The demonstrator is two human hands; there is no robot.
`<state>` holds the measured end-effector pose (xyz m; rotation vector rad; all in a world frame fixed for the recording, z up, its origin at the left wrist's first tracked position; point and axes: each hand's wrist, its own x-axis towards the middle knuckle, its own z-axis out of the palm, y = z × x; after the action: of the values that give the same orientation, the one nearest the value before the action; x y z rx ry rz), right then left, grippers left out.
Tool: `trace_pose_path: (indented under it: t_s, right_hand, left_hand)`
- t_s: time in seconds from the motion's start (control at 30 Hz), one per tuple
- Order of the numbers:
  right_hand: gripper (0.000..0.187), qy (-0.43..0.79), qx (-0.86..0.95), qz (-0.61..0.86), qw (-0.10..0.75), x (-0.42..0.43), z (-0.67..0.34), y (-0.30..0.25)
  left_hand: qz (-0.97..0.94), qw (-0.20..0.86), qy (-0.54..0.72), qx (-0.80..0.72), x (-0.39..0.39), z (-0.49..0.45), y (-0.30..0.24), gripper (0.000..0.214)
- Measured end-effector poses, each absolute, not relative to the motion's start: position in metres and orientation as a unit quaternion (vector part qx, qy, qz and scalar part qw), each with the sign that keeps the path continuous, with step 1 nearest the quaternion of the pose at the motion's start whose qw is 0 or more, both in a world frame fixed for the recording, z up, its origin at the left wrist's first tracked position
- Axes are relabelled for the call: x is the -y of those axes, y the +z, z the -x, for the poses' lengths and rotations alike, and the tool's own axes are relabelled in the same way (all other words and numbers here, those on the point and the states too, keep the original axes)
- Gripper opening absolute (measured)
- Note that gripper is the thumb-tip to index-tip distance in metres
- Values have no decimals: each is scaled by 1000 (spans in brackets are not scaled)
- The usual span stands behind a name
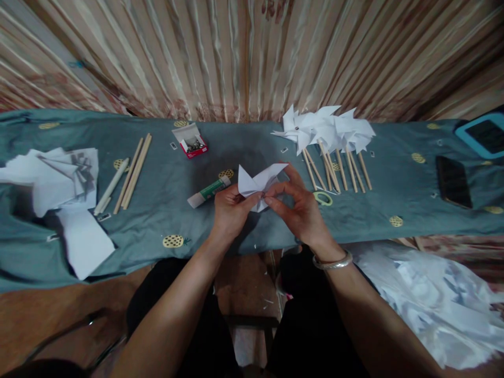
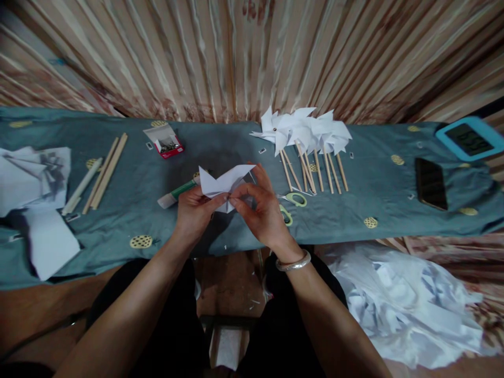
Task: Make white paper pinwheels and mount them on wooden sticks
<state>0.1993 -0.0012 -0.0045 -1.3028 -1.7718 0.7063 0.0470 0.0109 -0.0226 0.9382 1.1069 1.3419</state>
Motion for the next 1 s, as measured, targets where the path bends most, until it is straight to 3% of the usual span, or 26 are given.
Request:
trace_pose_path:
  t_s: [0.7,1.0]
  right_hand:
    - [10,314,673,517,425,0,-202,-10]
    - [4,321,667,506,443,-1,-201,-11]
  left_hand:
    - [-423,533,564,-467,-11,-46,-23,13]
    - [-429,530,567,-463,-11,-45,-25,12]
